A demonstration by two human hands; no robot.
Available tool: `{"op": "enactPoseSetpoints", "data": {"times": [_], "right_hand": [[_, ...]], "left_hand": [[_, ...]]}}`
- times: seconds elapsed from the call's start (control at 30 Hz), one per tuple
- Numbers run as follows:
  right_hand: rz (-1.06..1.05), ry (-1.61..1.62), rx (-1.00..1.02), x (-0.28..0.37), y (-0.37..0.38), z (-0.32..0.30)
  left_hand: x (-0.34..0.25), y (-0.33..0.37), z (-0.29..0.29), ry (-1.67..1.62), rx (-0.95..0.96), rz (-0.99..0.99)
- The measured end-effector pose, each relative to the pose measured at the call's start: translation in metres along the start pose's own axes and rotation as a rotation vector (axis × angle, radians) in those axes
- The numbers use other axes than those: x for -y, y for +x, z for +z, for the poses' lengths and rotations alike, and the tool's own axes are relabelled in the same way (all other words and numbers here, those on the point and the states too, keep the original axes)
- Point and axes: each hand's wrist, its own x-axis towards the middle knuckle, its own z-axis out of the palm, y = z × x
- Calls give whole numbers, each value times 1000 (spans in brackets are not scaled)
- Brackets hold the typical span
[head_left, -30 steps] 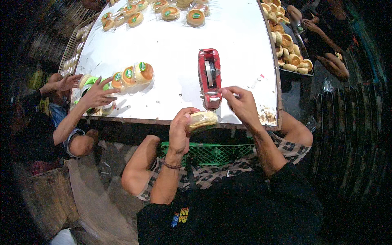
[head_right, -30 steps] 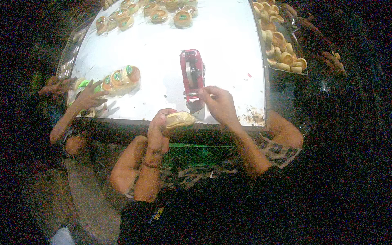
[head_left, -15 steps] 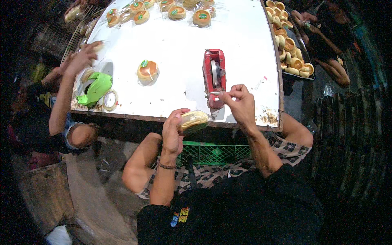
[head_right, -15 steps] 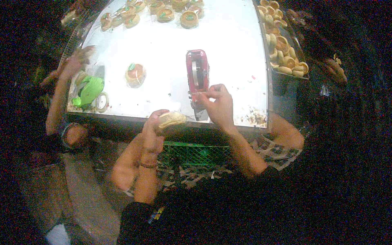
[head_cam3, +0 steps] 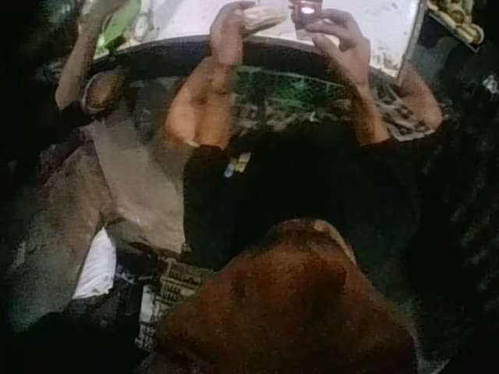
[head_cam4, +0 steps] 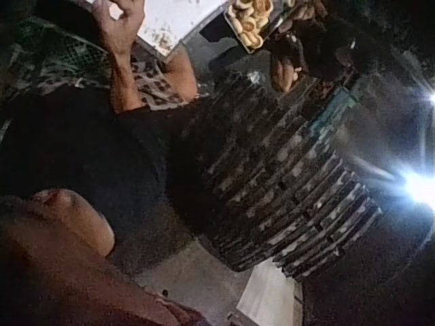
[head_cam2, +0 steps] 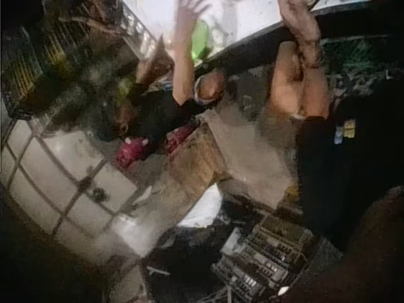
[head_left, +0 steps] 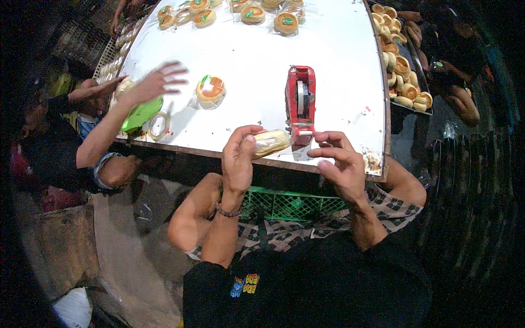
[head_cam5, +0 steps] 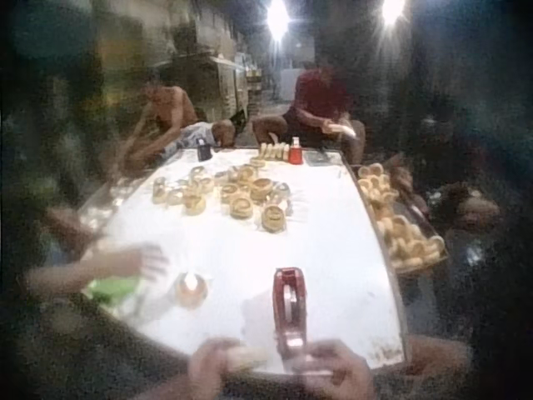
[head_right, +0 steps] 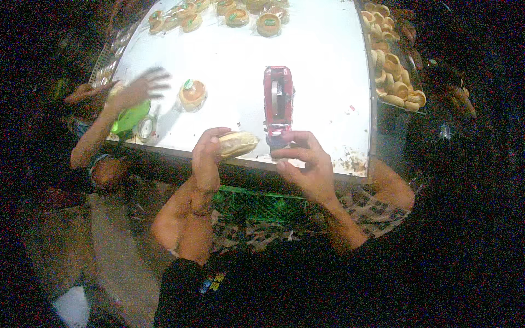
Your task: The person places small pastries into clear plastic bags and seals them using a handheld tape dispenser. The sealed pastries are placed on a white table. Other people are visible in the background performing similar tasks.
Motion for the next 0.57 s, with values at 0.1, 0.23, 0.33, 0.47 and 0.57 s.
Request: {"op": "enactPoseSetpoints", "data": {"times": [0.1, 0.23, 0.33, 0.47, 0.57], "right_hand": [[-115, 262, 283, 34, 11, 0], [39, 316, 231, 31, 33, 22], [27, 285, 185, 27, 36, 28], [-15, 221, 49, 19, 34, 29], [-344, -14, 98, 11, 38, 21]], "left_hand": [[-14, -1, 14, 150, 84, 53], [-21, -6, 31, 124, 45, 93], [-25, -7, 30, 214, 26, 138], [-24, -6, 27, 48, 61, 13], [-19, -3, 20, 91, 59, -3]]}}
